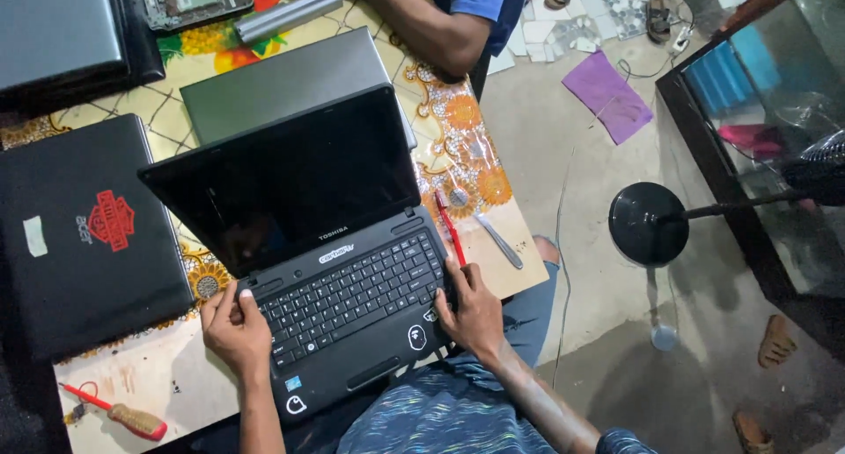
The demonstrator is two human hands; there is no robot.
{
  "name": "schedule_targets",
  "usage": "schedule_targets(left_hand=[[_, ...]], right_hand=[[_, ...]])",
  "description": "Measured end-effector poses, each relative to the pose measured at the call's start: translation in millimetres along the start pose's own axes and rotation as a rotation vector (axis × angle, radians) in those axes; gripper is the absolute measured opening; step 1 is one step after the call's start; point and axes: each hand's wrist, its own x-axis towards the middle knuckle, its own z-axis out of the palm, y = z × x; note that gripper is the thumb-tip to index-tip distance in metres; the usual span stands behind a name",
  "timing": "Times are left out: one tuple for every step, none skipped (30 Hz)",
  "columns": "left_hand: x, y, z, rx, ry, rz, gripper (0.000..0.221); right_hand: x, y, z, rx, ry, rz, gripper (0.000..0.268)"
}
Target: Assembling a laptop by aligning and snapping the keyboard and top cover assembly onto the base unit.
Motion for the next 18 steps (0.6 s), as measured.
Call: schedule_targets(left_hand=[[2.0, 2.0, 0.2, -0.001, 0.002, 0.002, 0.025], [2.1, 3.7, -1.3, -0.008, -0.013, -0.024, 0.025], [2.0, 5.7, -2.8, -0.015, -0.027, -0.050, 0.024], [1.7, 3.3, -1.7, -0.018, -0.025, -0.047, 0.024], [1.6, 1.3, -1.0, -0.015, -0.025, -0.044, 0.023], [2.9, -0.3, -0.2, -0.011, -0.023, -0.039, 0.022], [4.1, -3.3, 1.8, -0.015, -0.020, -0.033, 0.022], [4.5, -7.1, 2.8, -0.020, -0.020, -0.026, 0.022], [4.9, -11.1, 3.5, -0.026, -0.021, -0.019, 0.022], [5.2, -6.9, 1.5, -0.026, -0.013, -0.016, 0.022], [5.6, -2.7, -0.6, -0.036, -0.059, -0.074, 0.024], [6.6, 1.4, -1.7, -0.048, -0.106, -0.130, 0.027], [7.5, 4.8, -2.7, -0.050, -0.099, -0.125, 0.027], [7.7, 8.2, -4.1, -0.047, -0.114, -0.162, 0.027], [8.2, 11.5, -5.3, -0.044, -0.130, -0.200, 0.027], [7.8, 7.3, -4.2, -0.046, -0.126, -0.197, 0.027], [7.7, 3.0, -2.8, -0.038, -0.110, -0.178, 0.027], [7.0, -1.3, -1.0, -0.031, -0.095, -0.160, 0.026]], right_hand=[[3.5, -2.6, -2.0, 0.000, 0.002, -0.001, 0.055], [4.0, -5.3, -4.2, -0.018, 0.001, 0.009, 0.055], [4.5, -7.9, -6.7, -0.035, 0.001, 0.019, 0.054], [9.1, -9.8, -8.0, -0.035, 0.005, 0.017, 0.054], [13.8, -11.9, -9.9, -0.056, 0.006, 0.014, 0.051], [19.4, -14.7, -11.8, -0.077, 0.008, 0.011, 0.048], [27.4, -17.0, -11.4, -0.075, 0.015, 0.009, 0.048], [34.7, -19.7, -10.4, -0.051, 0.030, -0.008, 0.049], [41.9, -22.5, -9.3, -0.027, 0.044, -0.025, 0.051], [50.6, -22.8, -5.5, -0.024, 0.048, -0.033, 0.051], [59.4, -23.4, -1.7, 0.014, 0.069, -0.055, 0.050], [68.6, -23.9, 2.1, 0.052, 0.092, -0.077, 0.049], [77.0, -25.6, 4.1, 0.054, 0.098, -0.083, 0.049], [84.7, -27.2, 6.1, 0.149, 0.066, -0.044, 0.047], [92.8, -29.0, 8.1, 0.243, 0.034, -0.004, 0.046], [96.1, -27.3, 12.1, 0.245, 0.036, -0.009, 0.046], [99.8, -25.6, 16.4, 0.329, 0.086, -0.012, 0.035], [103.2, -23.3, 20.4, 0.413, 0.134, -0.015, 0.024]])
